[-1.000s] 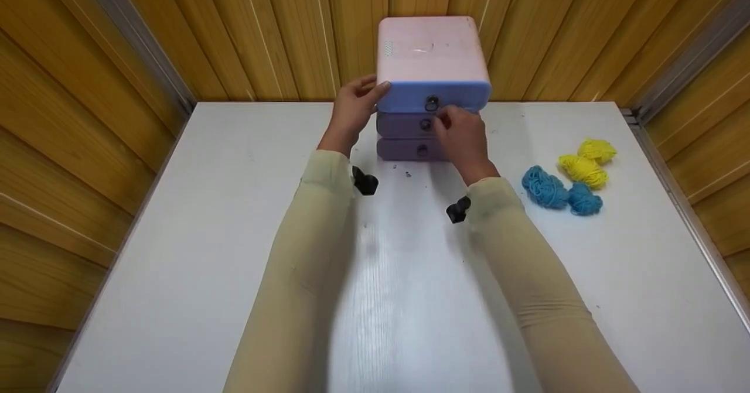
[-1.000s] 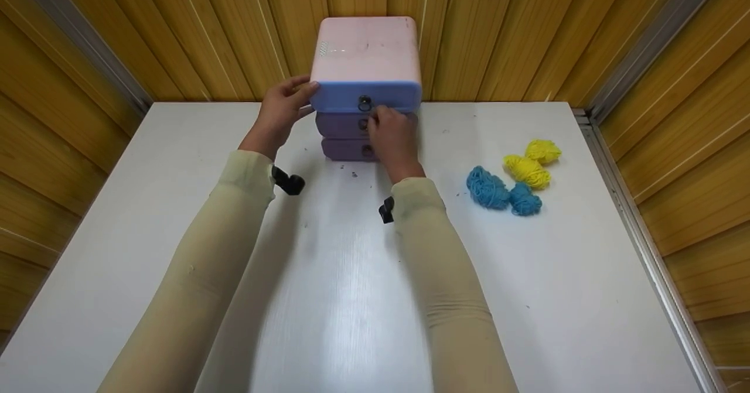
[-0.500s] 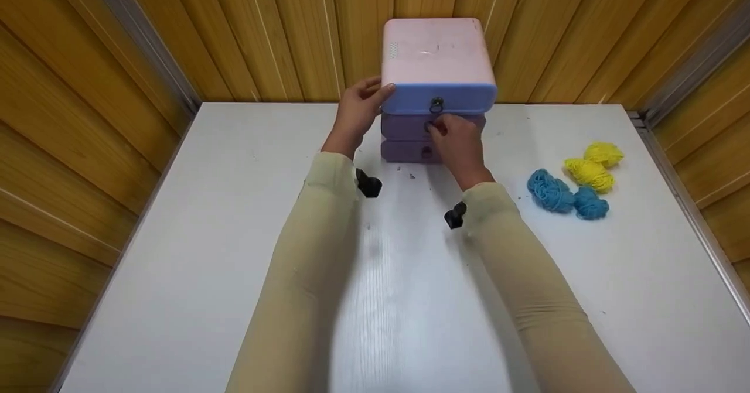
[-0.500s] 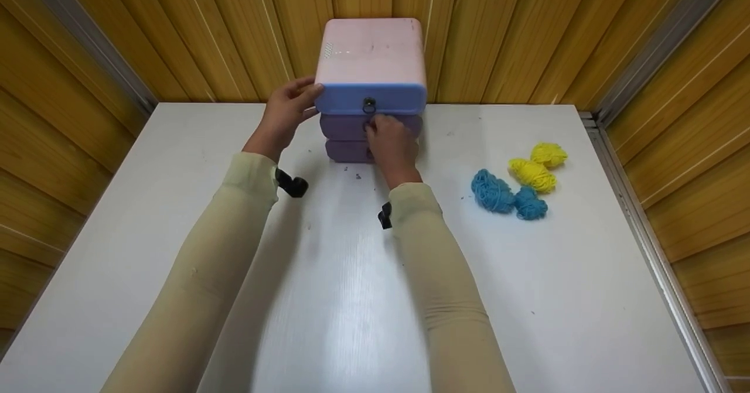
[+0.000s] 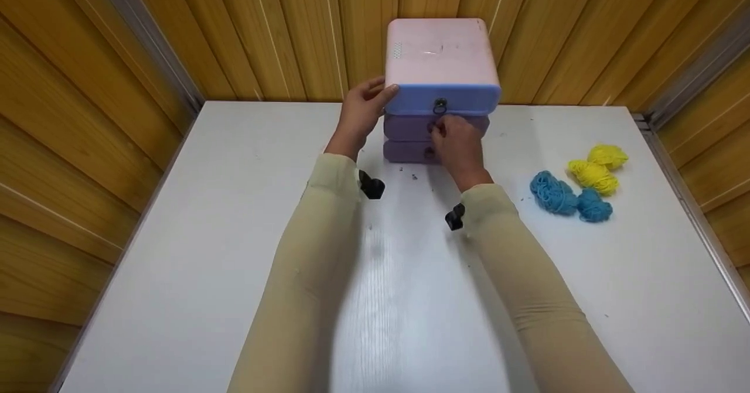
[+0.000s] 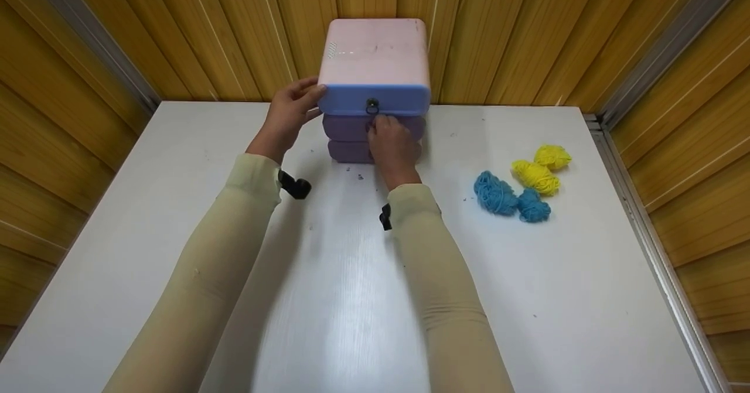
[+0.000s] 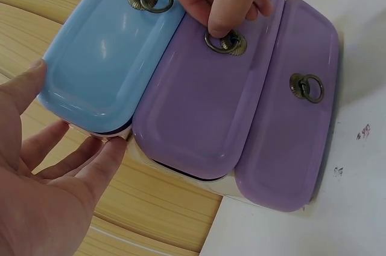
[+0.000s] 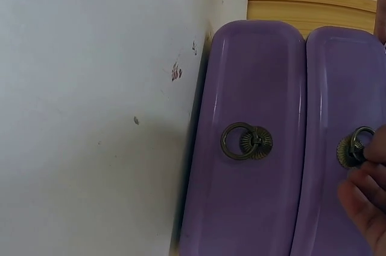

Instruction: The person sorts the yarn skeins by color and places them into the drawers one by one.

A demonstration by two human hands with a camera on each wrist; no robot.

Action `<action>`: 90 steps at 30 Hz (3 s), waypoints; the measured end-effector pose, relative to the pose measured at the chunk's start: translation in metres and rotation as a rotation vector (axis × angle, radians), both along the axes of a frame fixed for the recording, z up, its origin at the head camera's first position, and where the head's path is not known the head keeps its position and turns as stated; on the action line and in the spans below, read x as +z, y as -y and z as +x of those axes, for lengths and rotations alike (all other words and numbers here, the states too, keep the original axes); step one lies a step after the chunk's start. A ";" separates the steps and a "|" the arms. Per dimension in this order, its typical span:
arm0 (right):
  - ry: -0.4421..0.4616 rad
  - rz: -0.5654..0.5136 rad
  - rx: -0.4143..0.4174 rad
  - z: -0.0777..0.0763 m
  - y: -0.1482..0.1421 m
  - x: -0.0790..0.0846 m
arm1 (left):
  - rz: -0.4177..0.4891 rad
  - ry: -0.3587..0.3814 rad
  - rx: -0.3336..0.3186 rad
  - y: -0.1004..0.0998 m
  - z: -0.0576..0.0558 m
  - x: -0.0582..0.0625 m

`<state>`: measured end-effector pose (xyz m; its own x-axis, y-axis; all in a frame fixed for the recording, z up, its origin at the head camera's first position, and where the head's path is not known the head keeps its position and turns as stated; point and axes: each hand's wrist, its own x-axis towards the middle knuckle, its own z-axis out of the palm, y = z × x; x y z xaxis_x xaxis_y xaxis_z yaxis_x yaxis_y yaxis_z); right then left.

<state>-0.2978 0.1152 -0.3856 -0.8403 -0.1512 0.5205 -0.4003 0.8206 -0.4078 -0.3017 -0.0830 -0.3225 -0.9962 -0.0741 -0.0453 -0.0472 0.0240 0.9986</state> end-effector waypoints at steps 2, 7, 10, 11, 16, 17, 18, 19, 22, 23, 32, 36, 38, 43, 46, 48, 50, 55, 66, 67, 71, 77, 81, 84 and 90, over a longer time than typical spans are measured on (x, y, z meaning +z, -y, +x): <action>-0.017 -0.003 0.012 -0.001 -0.001 -0.002 | 0.002 -0.004 -0.001 0.000 0.000 0.000; -0.046 -0.012 0.046 -0.003 -0.005 -0.008 | 0.006 -0.001 0.002 -0.002 0.000 -0.001; -0.064 -0.005 0.072 -0.004 -0.007 -0.012 | 0.005 0.001 0.007 -0.002 -0.001 -0.001; -0.073 0.003 0.082 -0.004 -0.007 -0.012 | 0.003 0.001 0.008 -0.002 -0.001 -0.001; -0.100 0.064 0.142 -0.002 -0.008 -0.014 | 0.000 0.000 0.012 -0.002 -0.001 -0.002; -0.101 0.079 0.151 -0.001 -0.008 -0.014 | 0.002 0.003 0.010 -0.003 0.000 -0.002; -0.102 0.091 0.157 0.000 -0.008 -0.014 | 0.004 0.004 0.008 -0.003 0.000 -0.002; -0.101 0.099 0.162 0.001 -0.009 -0.014 | 0.006 0.007 0.006 -0.003 0.000 -0.003; -0.103 0.125 0.173 0.004 -0.009 -0.014 | 0.010 0.014 0.000 -0.004 0.000 -0.003; -0.106 0.131 0.176 0.005 -0.009 -0.014 | 0.010 0.014 0.000 -0.005 0.000 -0.003; -0.132 0.144 0.257 0.006 -0.017 -0.020 | 0.017 -0.001 -0.005 -0.003 -0.001 0.000; -0.109 0.129 0.301 0.011 -0.021 -0.019 | 0.020 0.002 -0.015 -0.003 0.000 0.002; -0.101 0.124 0.314 0.014 -0.022 -0.019 | 0.021 0.001 -0.018 -0.003 0.001 0.003; -0.103 0.138 0.325 0.022 -0.023 -0.020 | 0.032 0.013 -0.015 -0.002 0.002 0.004; -0.124 0.141 0.333 0.026 -0.023 -0.021 | 0.031 0.023 -0.007 -0.002 0.002 0.004; -0.140 0.141 0.340 0.030 -0.023 -0.022 | 0.029 0.021 -0.003 -0.002 0.002 0.003; -0.157 0.139 0.349 0.032 -0.023 -0.024 | 0.028 0.017 -0.001 -0.002 0.001 0.003; -0.177 0.132 0.366 0.038 -0.025 -0.026 | 0.027 0.011 -0.001 -0.001 0.001 0.002; -0.188 0.107 0.377 0.051 -0.027 -0.026 | 0.023 0.029 -0.020 -0.001 0.018 0.022; -0.184 0.104 0.375 0.052 -0.027 -0.026 | 0.022 0.028 -0.020 0.000 0.018 0.022; -0.151 0.102 0.370 0.056 -0.027 -0.026 | 0.021 0.018 -0.027 -0.001 0.020 0.023; -0.082 0.106 0.371 0.062 -0.028 -0.024 | 0.016 0.009 -0.026 -0.002 0.024 0.026; -0.052 0.117 0.368 0.065 -0.029 -0.022 | 0.023 0.007 -0.022 -0.003 0.024 0.027; -0.027 0.126 0.360 0.067 -0.030 -0.021 | 0.023 0.003 -0.025 -0.003 0.025 0.026; 0.003 0.128 0.349 0.071 -0.033 -0.023 | 0.027 0.003 -0.035 -0.003 0.021 0.022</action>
<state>-0.2266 0.1478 -0.4088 -0.7279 -0.4929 0.4768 -0.6643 0.6792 -0.3120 -0.2807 -0.0795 -0.3005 -0.9980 -0.0382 -0.0495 -0.0495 -0.0015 0.9988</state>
